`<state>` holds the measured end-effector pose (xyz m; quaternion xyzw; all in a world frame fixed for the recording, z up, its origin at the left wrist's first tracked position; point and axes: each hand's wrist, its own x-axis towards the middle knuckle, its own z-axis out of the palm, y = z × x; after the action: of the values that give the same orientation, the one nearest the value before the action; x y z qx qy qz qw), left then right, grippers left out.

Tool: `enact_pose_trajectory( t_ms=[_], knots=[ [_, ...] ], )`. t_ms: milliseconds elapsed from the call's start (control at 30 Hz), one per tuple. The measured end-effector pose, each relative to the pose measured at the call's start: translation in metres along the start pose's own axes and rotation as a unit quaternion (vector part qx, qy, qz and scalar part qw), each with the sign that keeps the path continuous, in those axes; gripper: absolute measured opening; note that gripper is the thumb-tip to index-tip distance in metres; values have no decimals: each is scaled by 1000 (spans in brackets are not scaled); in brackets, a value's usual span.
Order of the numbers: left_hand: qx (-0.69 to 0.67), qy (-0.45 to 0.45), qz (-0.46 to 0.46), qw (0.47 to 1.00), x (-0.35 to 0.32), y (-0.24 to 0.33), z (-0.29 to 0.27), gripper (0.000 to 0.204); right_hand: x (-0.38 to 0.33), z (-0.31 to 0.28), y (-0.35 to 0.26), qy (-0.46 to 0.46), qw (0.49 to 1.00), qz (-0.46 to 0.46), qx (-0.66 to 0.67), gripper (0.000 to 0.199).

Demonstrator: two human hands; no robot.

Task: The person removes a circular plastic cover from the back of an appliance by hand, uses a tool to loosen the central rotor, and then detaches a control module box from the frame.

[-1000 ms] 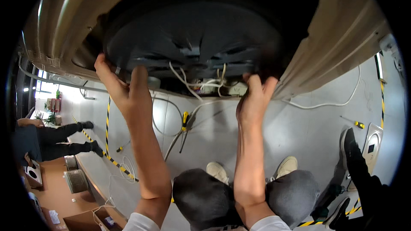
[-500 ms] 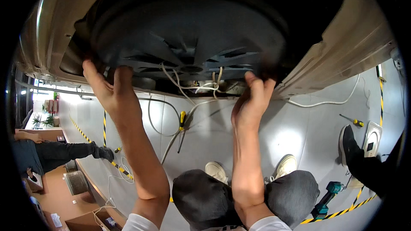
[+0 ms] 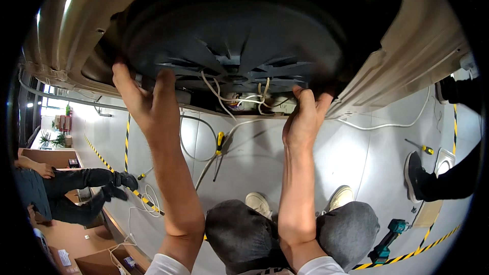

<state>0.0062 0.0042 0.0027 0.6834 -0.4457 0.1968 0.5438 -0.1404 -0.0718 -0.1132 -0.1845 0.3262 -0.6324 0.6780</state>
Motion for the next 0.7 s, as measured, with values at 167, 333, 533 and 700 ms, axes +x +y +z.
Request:
enact_pose_trajectory(
  t_ms=[167, 333, 533, 700],
  knots=[
    [-30, -36, -41, 998, 2, 0, -5, 47, 3, -1, -5, 17, 999, 26, -12, 34],
    [47, -38, -44, 997, 4, 2, -4, 45, 20, -11, 1, 0, 999, 44, 6, 23],
    [57, -22, -43, 997, 5, 2, -1, 43, 27, -18, 2, -72, 997, 17, 0, 45],
    [69, -11, -17, 997, 5, -3, -5, 33, 31, -13, 8, -112, 993, 3, 40, 70]
  ],
)
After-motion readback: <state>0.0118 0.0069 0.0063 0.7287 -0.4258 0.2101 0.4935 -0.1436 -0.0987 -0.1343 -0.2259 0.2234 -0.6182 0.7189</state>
